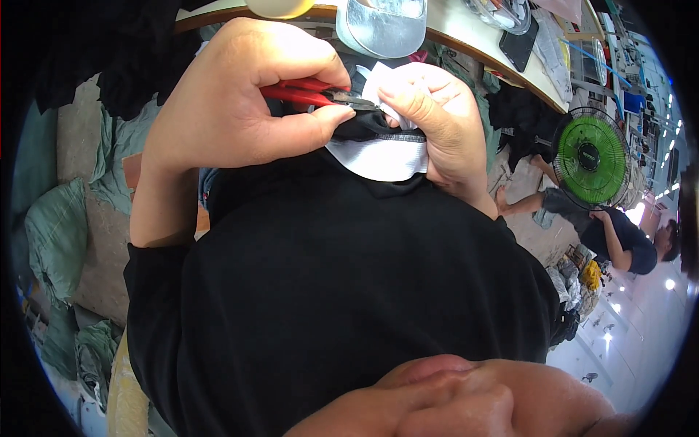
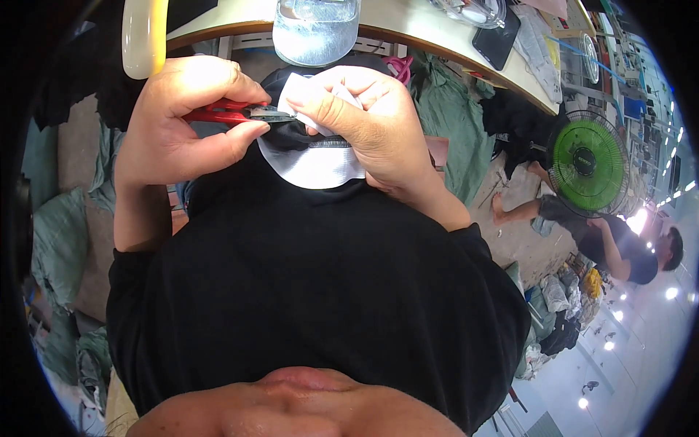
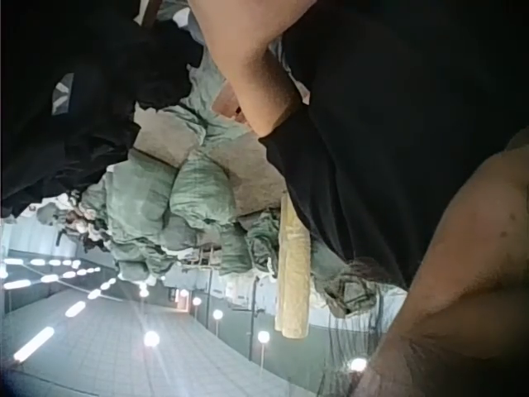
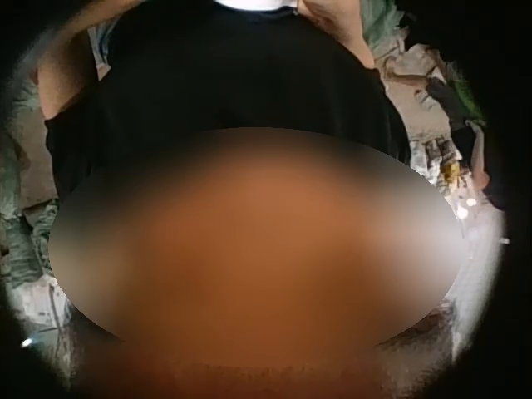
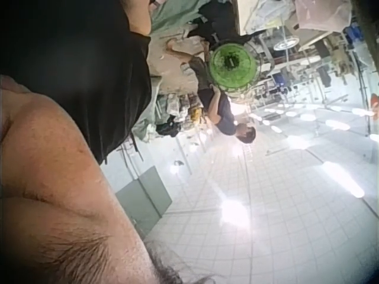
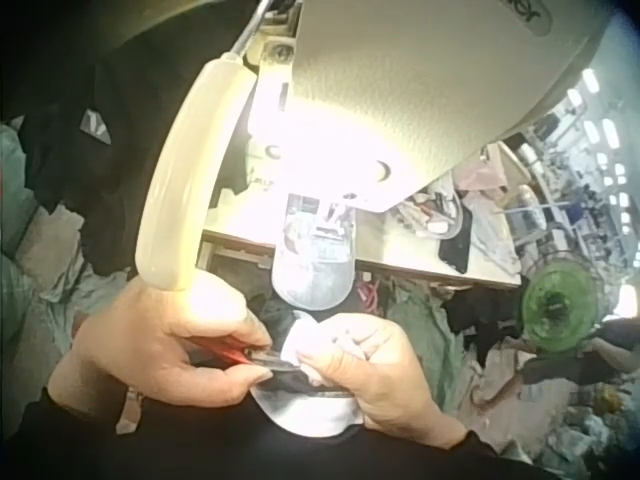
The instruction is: Trimming excess threads from a black garment using hand snips at a textile workstation.
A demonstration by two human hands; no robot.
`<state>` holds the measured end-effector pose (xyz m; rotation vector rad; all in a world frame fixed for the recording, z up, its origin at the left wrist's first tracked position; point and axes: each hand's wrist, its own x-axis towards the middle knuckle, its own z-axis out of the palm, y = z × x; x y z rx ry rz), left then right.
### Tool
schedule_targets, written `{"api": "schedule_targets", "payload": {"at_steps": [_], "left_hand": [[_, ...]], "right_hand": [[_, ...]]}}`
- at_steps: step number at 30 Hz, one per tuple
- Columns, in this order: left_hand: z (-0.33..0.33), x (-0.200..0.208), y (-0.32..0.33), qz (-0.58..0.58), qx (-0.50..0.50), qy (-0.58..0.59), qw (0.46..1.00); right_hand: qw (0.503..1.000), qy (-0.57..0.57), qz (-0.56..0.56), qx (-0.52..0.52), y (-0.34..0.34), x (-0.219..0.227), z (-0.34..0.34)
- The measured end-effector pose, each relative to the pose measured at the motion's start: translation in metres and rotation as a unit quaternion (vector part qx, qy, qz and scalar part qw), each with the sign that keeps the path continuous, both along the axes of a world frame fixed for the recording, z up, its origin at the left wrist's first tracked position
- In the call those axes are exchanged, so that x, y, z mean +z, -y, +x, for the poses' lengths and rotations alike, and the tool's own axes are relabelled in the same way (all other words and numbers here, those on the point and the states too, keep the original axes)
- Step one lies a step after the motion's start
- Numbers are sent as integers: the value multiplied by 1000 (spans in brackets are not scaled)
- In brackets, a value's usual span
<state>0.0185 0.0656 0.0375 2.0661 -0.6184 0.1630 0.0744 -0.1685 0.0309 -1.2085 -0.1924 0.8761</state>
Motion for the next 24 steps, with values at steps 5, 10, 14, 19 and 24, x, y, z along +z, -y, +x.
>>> {"api": "schedule_targets", "payload": {"at_steps": [5, 10, 14, 19, 24], "left_hand": [[-2, 0, -1, -9, 22, -1, 1000], [-4, -7, 3, -36, 32, 14, 999], [-4, -11, 4, -76, 28, 10, 997], [-3, -14, 4, -100, 10, -2, 995], [-1, -21, 3, -133, -1, -30, 991]], "right_hand": [[999, 22, -9, -36, -3, 5, -2], [999, 14, 10, -27, -1, 3, 0], [1000, 10, 15, -13, -1, 3, 1], [1000, -9, 28, -8, -1, 2, 1], [999, -28, 37, -6, -2, -1, 2]]}}
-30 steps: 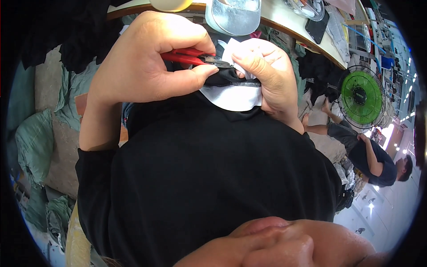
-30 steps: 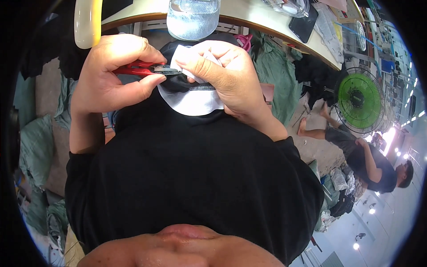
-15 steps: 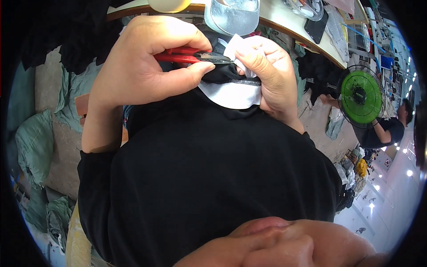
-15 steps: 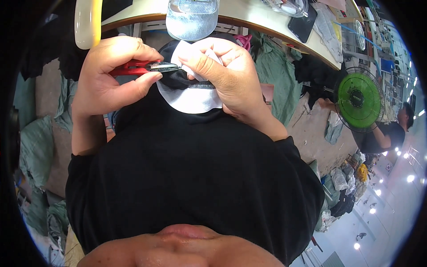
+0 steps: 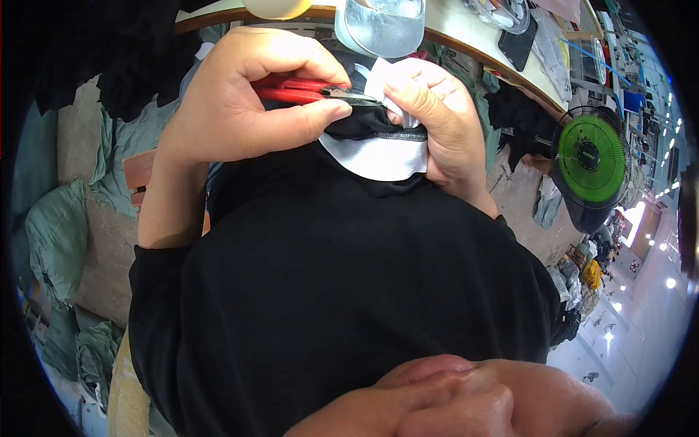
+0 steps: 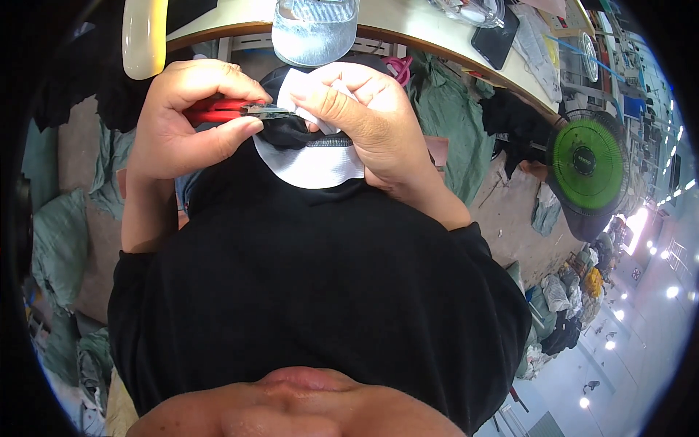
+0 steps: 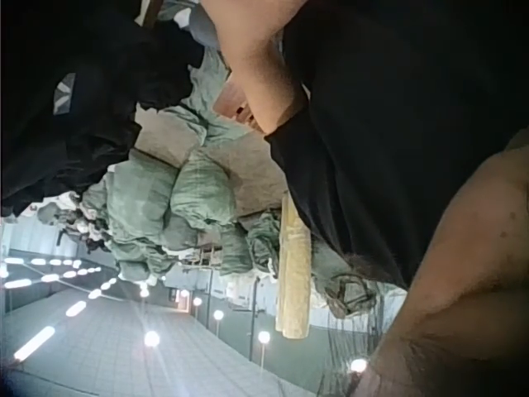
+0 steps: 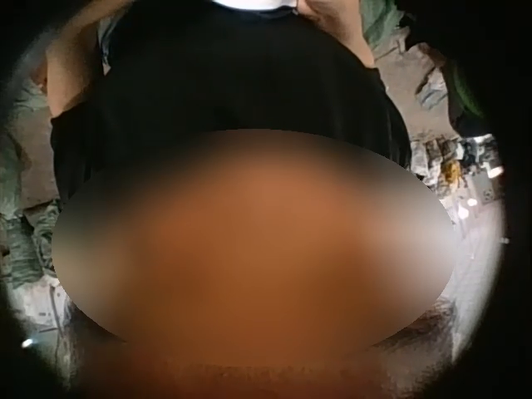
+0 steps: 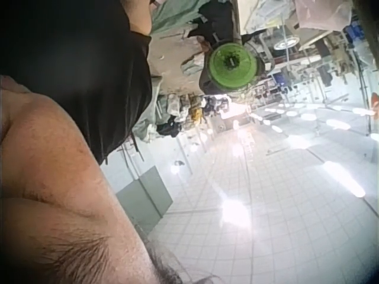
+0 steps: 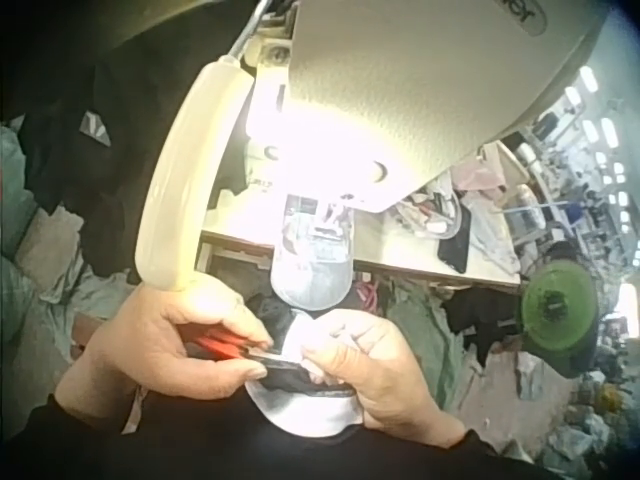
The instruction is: Trimming excess threads from a black garment using hand snips at a textile workstation.
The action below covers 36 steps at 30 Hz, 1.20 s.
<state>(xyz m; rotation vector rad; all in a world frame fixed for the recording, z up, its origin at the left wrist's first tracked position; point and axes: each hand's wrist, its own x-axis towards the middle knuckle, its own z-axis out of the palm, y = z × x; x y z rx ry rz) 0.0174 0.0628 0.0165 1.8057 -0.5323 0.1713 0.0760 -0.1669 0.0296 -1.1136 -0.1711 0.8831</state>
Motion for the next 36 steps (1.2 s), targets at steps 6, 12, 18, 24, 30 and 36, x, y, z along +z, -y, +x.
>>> {"api": "schedule_targets", "payload": {"at_steps": [6, 12, 18, 24, 30, 36], "left_hand": [[2, -6, -3, -54, -38, -83, 994], [5, -19, -6, -112, -75, -134, 982], [5, -18, 0, -130, -74, -147, 978], [3, -12, 2, -153, -65, -196, 966], [1, -14, 4, -111, -47, -121, 985], [1, -3, -5, -83, -39, -90, 992]], "right_hand": [[999, -25, 11, 22, 2, -6, 2], [998, -47, 8, 34, 1, -6, 2], [999, -24, -4, 28, 0, -7, 2], [1000, -5, -22, 15, -1, -4, 1], [1000, -10, -20, 21, 0, -5, 0], [1000, -12, -3, 13, 1, -7, 1]]}}
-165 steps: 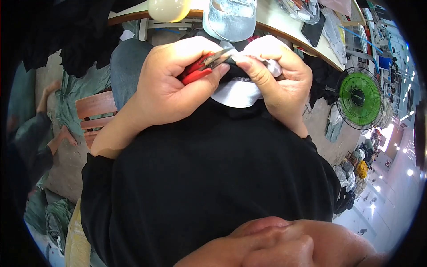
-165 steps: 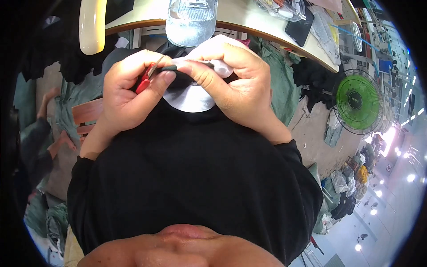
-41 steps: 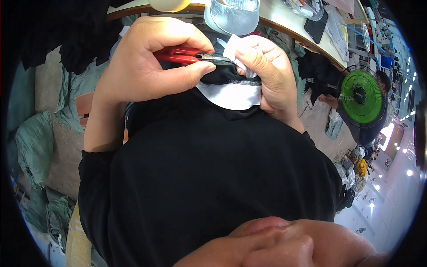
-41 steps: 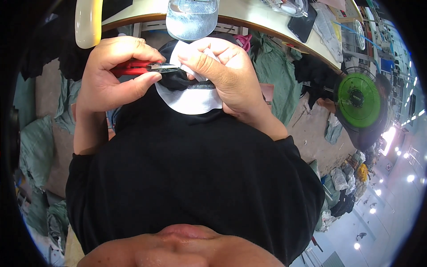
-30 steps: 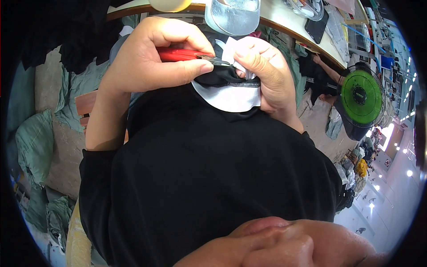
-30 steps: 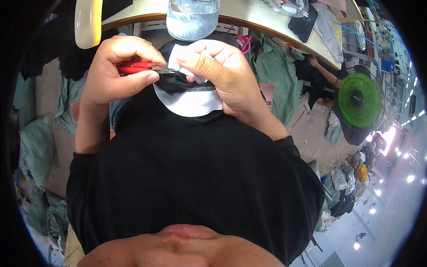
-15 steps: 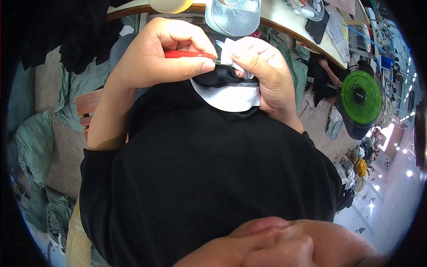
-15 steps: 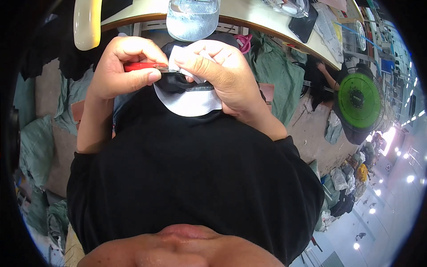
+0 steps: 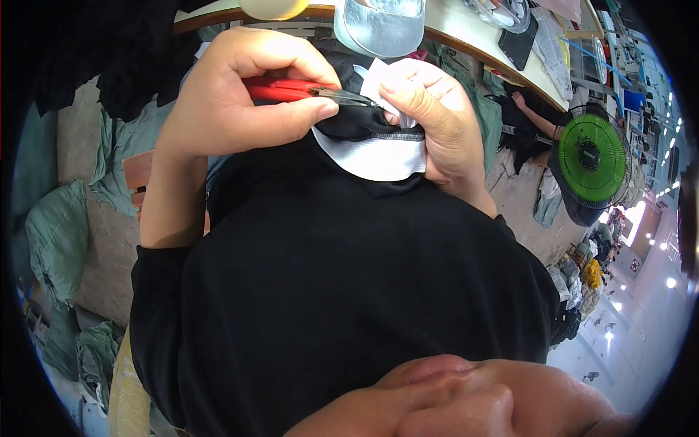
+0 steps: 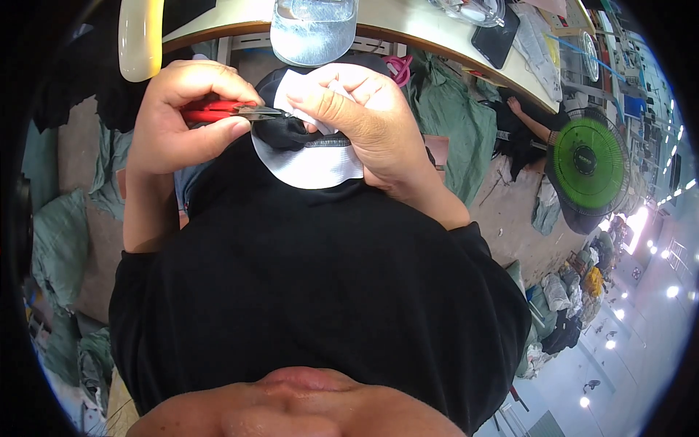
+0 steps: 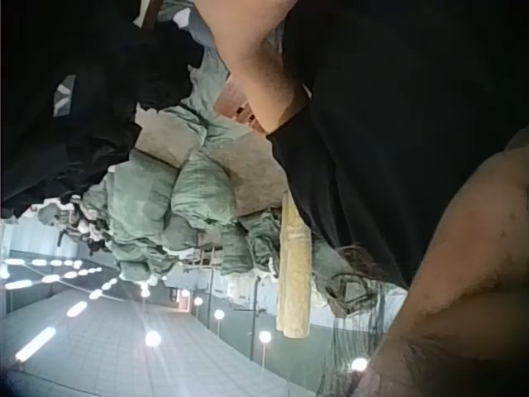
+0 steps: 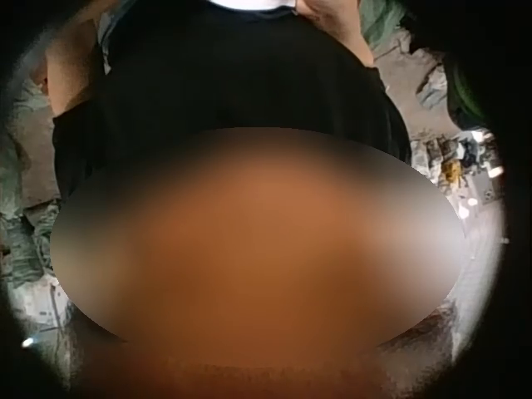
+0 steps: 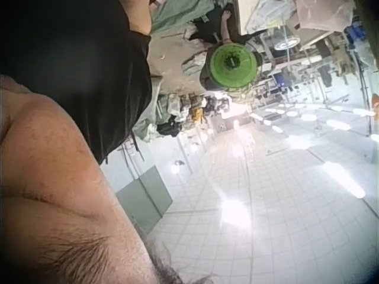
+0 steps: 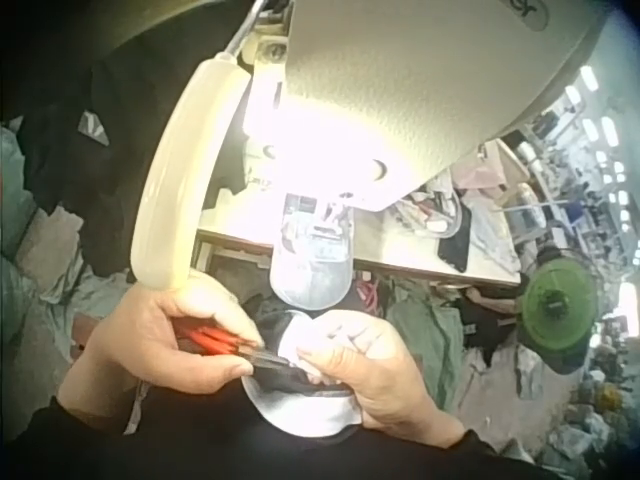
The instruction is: Trimming excess threads from a black garment using hand snips at a textile workstation.
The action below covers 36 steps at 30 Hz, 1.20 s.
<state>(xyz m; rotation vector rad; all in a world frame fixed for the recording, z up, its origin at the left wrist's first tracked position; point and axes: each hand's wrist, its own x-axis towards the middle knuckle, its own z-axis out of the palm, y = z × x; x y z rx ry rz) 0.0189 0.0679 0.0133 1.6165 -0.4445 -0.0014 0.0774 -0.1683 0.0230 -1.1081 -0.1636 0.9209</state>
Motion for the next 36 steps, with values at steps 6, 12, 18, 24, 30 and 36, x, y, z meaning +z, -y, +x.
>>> {"api": "schedule_targets", "payload": {"at_steps": [6, 12, 18, 24, 30, 36], "left_hand": [[-5, 16, -1, 151, 51, 130, 979], [-5, 28, 2, 196, 57, 131, 970], [-5, 33, 4, 232, 43, 135, 962], [-3, 31, 4, 219, 33, 135, 966], [-2, 32, 3, 222, 27, 138, 965], [-2, 31, 1, 227, 6, 138, 964]], "right_hand": [[999, 26, -25, -2, -2, 6, -1], [997, 57, -47, -4, -1, 10, -3], [994, 88, -70, -4, -3, 12, -4], [992, 103, -79, -1, -4, 14, -5], [991, 107, -78, 3, -4, 14, -4], [992, 104, -76, 13, -3, 11, -5]]}}
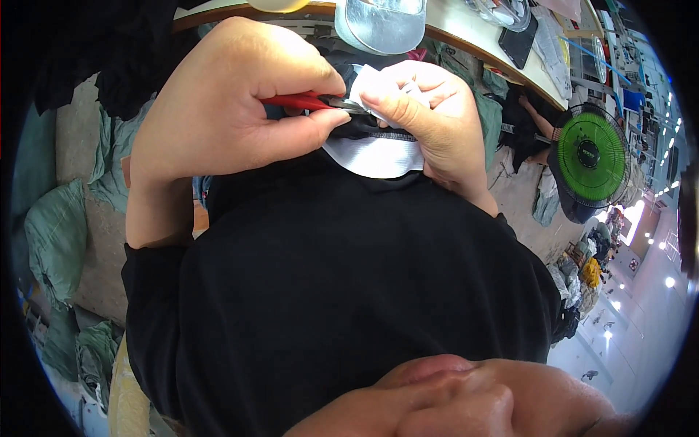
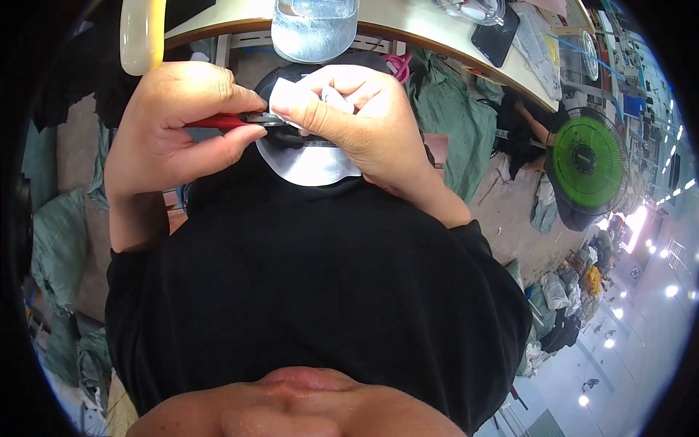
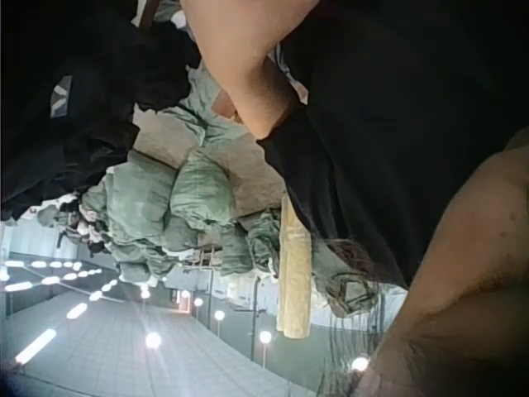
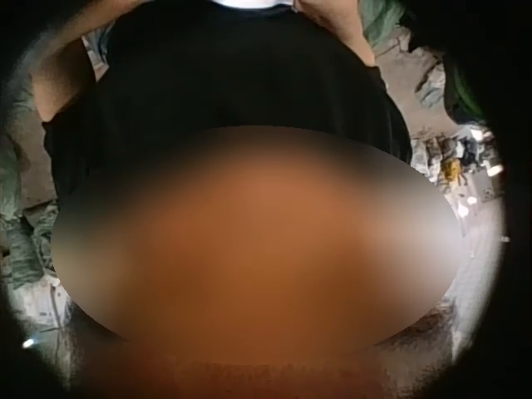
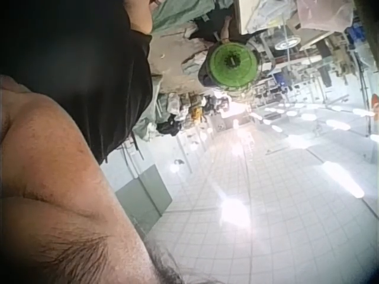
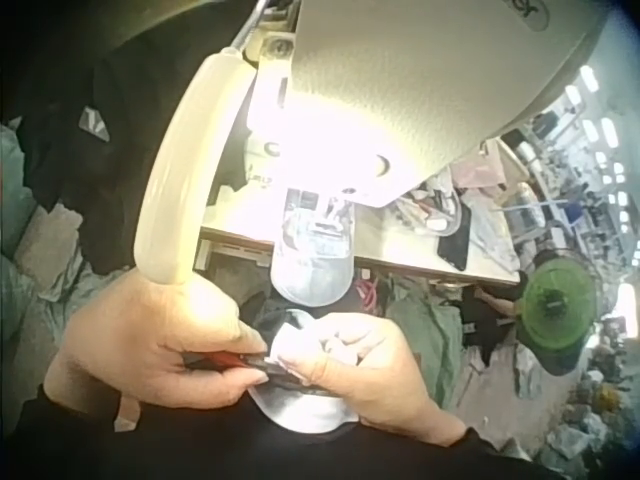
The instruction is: Trimming excess threads from a black garment using hand snips at a textile workstation.
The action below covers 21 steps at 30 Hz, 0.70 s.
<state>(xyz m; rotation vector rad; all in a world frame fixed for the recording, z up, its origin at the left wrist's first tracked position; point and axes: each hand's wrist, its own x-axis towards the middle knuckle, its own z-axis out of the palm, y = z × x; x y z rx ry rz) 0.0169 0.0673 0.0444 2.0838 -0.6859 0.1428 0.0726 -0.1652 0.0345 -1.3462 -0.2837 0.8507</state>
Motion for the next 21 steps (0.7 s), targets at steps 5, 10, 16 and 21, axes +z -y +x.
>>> {"api": "schedule_targets", "payload": {"at_steps": [5, 10, 16, 21], "left_hand": [[-3, -6, 0, -7, 17, 22, 1000], [-4, -8, 0, -26, 28, 12, 999], [-5, -8, 2, -32, 33, 19, 999], [-4, -7, 3, -30, 25, 30, 999]], "right_hand": [[1000, -3, -1, -9, -1, 1, -1], [1000, -16, 4, -12, -1, 0, -1], [1000, -14, 5, -19, -1, 0, -2], [1000, -16, 5, -16, -1, 1, -2]]}}
